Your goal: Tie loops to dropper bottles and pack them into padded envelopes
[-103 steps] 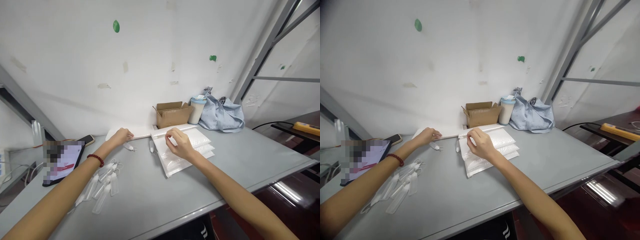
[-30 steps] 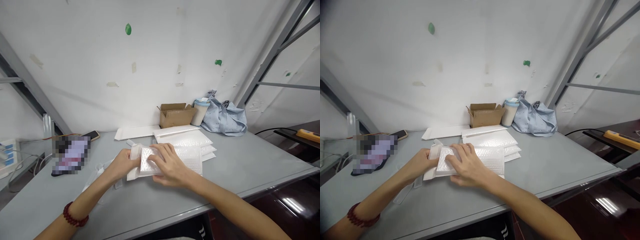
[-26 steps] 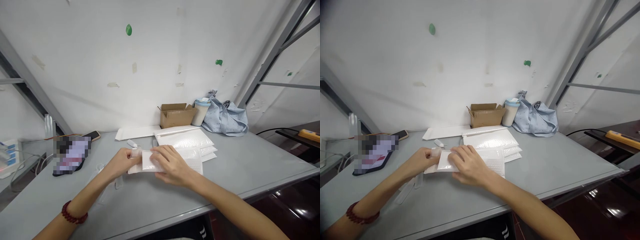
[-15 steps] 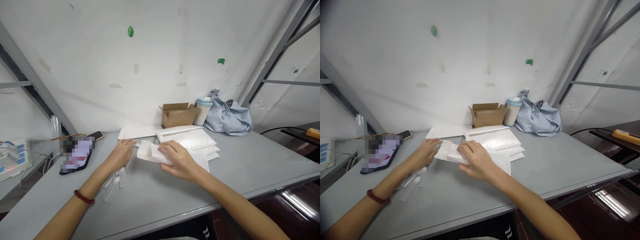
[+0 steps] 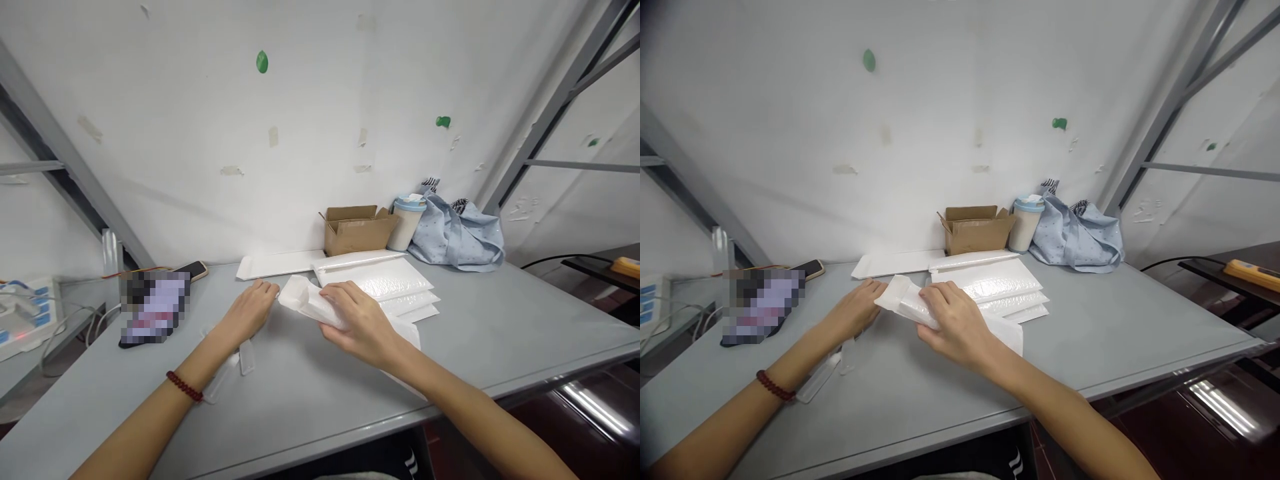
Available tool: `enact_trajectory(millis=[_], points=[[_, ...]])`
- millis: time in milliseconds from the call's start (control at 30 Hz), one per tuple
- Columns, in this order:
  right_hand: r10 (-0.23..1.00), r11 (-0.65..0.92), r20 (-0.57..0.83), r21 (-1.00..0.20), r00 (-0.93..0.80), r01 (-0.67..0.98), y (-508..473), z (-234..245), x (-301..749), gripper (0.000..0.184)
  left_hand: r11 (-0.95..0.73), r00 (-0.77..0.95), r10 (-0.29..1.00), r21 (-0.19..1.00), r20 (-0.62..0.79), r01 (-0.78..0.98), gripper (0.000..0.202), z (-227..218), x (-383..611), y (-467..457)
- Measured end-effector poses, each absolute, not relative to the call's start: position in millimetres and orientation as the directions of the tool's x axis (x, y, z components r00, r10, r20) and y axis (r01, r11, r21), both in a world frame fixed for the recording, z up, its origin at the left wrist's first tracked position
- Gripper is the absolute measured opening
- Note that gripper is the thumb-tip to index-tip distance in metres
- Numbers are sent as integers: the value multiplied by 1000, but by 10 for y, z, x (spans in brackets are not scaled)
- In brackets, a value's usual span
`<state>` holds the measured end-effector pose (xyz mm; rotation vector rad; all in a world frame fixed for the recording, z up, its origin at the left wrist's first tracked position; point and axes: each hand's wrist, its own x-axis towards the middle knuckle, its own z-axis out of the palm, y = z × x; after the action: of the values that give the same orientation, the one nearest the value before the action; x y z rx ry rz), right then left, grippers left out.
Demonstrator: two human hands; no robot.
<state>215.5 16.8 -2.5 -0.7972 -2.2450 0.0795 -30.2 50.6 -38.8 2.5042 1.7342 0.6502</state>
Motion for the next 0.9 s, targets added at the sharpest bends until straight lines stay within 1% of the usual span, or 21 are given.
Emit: enact_trajectory(millis=[67,100,167,200,233,267,300,333,400,467,600,667,733,800,833,900], points=[[610,776,612,-329,-504,538,152,-32,2148,35,-365,260,906,303,335,880,21,-301,-320,461],[630,761,600,-350,-492,547,144,-32,2144,36,-353,233,910,345,344,870,24,-232,-334,426],[665,734,570,-376,-483,565,130,-30,2135,38,-327,150,919,490,366,808,29,-62,-366,336],[675,726,556,-382,-485,572,125,-28,2131,39,-293,39,933,690,359,662,30,26,-377,288],[682,720,544,-386,-488,576,121,-27,2127,40,-284,-50,935,828,350,483,30,105,-380,241],[687,717,536,-391,-491,577,120,-26,2124,40,-298,-123,927,893,356,337,29,169,-371,198],[688,717,535,-398,-490,573,121,-27,2121,40,-318,-178,916,922,359,221,25,214,-350,162],[687,719,540,-404,-487,566,123,-30,2120,39,-328,-203,913,933,354,151,23,238,-315,132],[682,723,556,-412,-476,555,130,-38,2119,39,-312,-221,920,946,324,89,23,231,-211,93],[673,730,571,-406,-471,550,137,-48,2119,40,-267,-212,939,962,271,49,29,183,-89,71],[652,746,591,-389,-475,540,141,-60,2115,42,-219,-157,965,975,212,-30,51,105,80,39],[652,747,591,-390,-475,539,140,-60,2113,42,-184,-130,975,983,179,-24,47,91,99,27],[656,743,589,-395,-472,540,138,-58,2112,41,-168,-144,974,985,173,43,33,79,84,23],[658,741,589,-399,-468,540,137,-54,2112,40,-196,-184,955,959,234,205,25,61,51,28],[659,740,590,-401,-466,539,136,-53,2112,39,-225,-187,938,924,291,309,22,50,34,31],[660,739,590,-404,-464,539,136,-53,2113,39,-291,-117,911,816,396,500,19,26,5,37]])
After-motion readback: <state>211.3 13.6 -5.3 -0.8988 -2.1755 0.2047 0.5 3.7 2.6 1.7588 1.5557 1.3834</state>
